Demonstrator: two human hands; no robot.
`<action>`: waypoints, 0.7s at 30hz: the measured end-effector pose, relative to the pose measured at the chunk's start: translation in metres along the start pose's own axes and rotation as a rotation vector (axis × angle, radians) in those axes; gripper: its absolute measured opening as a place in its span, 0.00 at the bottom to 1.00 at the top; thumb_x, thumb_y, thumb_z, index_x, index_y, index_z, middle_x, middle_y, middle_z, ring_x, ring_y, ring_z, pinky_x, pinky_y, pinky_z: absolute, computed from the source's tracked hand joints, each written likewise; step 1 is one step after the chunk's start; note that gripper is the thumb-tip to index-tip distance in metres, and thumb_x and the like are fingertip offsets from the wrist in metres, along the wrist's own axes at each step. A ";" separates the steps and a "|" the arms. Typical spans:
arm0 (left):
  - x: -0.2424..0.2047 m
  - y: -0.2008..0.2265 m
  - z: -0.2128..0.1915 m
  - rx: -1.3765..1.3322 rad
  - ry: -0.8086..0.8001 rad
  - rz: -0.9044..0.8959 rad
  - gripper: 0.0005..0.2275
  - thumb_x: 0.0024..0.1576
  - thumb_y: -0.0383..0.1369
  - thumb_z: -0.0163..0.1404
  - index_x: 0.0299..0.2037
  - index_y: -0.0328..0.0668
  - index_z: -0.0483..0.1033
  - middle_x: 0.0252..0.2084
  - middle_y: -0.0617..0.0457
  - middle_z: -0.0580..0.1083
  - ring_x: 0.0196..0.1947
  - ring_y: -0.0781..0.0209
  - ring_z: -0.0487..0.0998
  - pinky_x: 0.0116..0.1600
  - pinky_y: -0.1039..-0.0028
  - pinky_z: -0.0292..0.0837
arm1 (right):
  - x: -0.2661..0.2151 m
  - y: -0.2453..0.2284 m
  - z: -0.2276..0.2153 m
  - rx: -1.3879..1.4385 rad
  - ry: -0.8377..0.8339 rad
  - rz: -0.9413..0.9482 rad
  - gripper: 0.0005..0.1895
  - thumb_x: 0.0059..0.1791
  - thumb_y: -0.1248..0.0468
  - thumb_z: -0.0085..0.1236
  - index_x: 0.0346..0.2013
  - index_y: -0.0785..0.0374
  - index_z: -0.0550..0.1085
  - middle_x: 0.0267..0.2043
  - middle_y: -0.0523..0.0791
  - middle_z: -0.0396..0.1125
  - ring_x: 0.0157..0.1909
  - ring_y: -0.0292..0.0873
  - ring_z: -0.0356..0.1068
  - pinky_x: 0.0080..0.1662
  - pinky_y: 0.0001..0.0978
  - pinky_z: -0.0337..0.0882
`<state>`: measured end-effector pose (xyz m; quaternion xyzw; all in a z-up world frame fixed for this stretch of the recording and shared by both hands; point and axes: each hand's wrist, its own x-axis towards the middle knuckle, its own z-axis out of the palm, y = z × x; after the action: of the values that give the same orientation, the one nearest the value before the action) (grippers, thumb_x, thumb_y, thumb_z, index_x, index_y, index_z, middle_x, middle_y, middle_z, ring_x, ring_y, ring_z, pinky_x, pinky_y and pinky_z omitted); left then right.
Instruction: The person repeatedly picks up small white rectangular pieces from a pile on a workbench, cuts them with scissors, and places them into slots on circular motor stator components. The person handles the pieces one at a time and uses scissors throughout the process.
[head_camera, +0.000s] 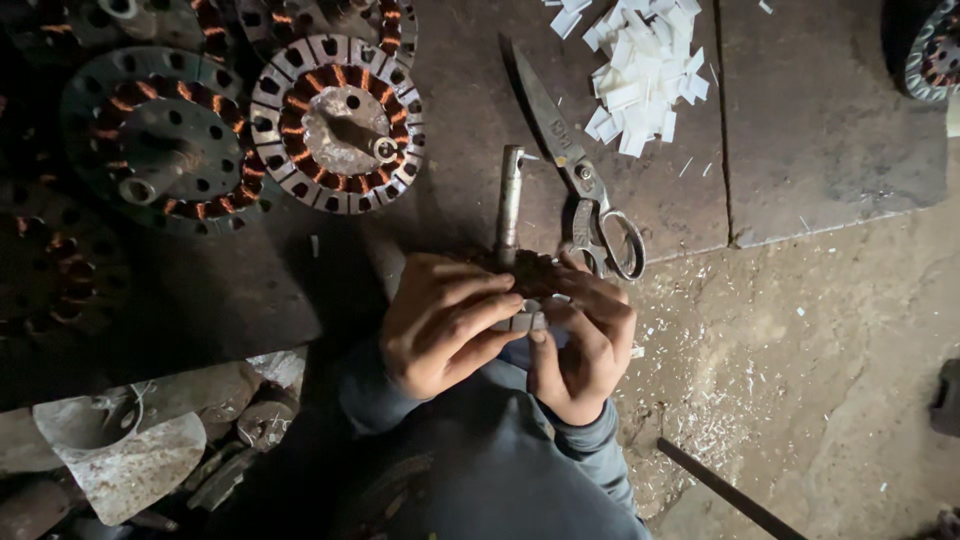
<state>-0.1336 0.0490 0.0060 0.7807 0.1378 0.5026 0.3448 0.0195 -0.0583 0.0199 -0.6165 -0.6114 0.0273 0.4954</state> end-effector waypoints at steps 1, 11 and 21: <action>0.002 0.001 0.001 0.003 0.006 0.004 0.18 0.56 0.29 0.66 0.55 0.37 0.74 0.55 0.47 0.74 0.51 0.52 0.77 0.56 0.62 0.70 | 0.000 0.000 0.000 0.016 0.013 0.014 0.12 0.54 0.70 0.55 0.51 0.68 0.68 0.52 0.52 0.62 0.61 0.55 0.67 0.66 0.55 0.68; 0.043 -0.010 0.003 -0.039 0.112 -0.312 0.09 0.65 0.26 0.55 0.54 0.37 0.76 0.49 0.46 0.76 0.48 0.51 0.79 0.53 0.67 0.75 | 0.034 0.017 0.004 0.175 -0.097 0.292 0.24 0.55 0.72 0.54 0.66 0.71 0.64 0.67 0.55 0.57 0.70 0.54 0.61 0.70 0.42 0.61; 0.084 -0.023 -0.016 0.137 -0.088 -0.345 0.06 0.65 0.28 0.54 0.48 0.36 0.78 0.44 0.44 0.77 0.44 0.45 0.79 0.48 0.63 0.73 | 0.018 0.043 -0.041 -0.491 -0.184 0.271 0.24 0.47 0.73 0.58 0.58 0.66 0.71 0.52 0.55 0.68 0.54 0.59 0.68 0.54 0.45 0.69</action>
<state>-0.1059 0.1194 0.0527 0.7885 0.2882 0.3907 0.3775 0.0817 -0.0578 0.0238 -0.7889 -0.5542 0.0002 0.2655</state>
